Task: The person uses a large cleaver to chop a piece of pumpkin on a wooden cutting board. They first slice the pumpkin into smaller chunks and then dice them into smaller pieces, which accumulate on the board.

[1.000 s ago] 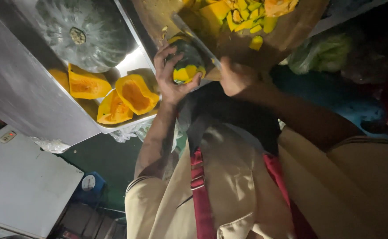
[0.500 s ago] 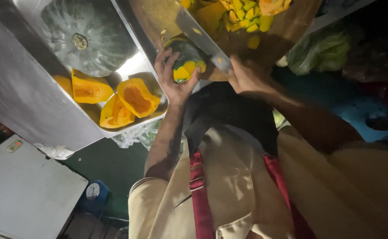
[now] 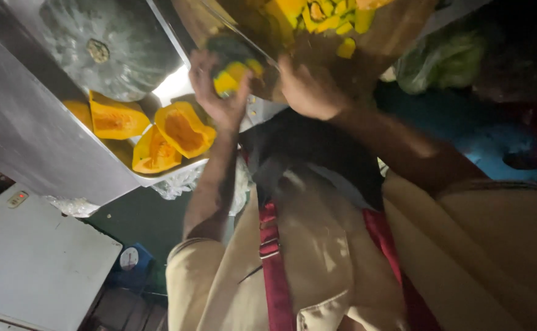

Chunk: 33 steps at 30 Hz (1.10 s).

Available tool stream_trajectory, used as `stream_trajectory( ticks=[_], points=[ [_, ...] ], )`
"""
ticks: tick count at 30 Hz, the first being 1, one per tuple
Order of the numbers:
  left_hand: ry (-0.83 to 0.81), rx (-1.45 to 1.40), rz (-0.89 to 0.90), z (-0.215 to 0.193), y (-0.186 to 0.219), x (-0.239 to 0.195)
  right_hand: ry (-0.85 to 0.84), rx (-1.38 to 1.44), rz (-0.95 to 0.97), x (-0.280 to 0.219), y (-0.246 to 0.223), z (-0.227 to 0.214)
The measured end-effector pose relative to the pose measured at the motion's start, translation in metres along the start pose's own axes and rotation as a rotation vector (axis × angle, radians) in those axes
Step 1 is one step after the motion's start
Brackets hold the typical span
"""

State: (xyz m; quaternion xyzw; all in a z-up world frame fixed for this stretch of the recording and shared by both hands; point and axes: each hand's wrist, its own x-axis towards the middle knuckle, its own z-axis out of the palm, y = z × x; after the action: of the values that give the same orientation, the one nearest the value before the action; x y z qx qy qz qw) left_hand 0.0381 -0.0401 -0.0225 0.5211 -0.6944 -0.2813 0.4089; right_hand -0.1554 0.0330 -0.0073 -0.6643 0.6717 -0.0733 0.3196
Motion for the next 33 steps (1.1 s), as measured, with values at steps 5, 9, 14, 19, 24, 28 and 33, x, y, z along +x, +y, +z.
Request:
stream_trajectory(
  ticks=[5, 9, 14, 19, 24, 28, 33],
  points=[
    [-0.062, -0.078, 0.028, -0.009, 0.015, 0.013, -0.218, 0.075, 0.003, 0.012, -0.018, -0.045],
    [-0.068, -0.085, 0.019, -0.008, 0.018, 0.010, -0.453, 0.044, 0.134, -0.010, -0.033, -0.093],
    [-0.062, -0.083, 0.048, -0.002, 0.002, 0.010, -0.444, 0.179, 0.266, 0.009, -0.048, -0.087],
    [-0.187, -0.019, 0.099, -0.021, -0.007, 0.004, -0.424, -0.031, 0.162, 0.022, -0.030, -0.020],
    [-0.668, 0.029, 0.196, -0.041, -0.028, 0.038, 0.033, -0.101, -0.138, 0.031, 0.012, 0.007],
    [-0.669, -0.072, 0.188, -0.048, -0.017, 0.054, 0.107, 0.118, -0.050, 0.016, 0.055, 0.017],
    [-0.243, -0.541, -0.267, -0.066, -0.023, 0.045, 0.202, 0.077, 0.047, -0.055, 0.066, -0.018]
  ],
)
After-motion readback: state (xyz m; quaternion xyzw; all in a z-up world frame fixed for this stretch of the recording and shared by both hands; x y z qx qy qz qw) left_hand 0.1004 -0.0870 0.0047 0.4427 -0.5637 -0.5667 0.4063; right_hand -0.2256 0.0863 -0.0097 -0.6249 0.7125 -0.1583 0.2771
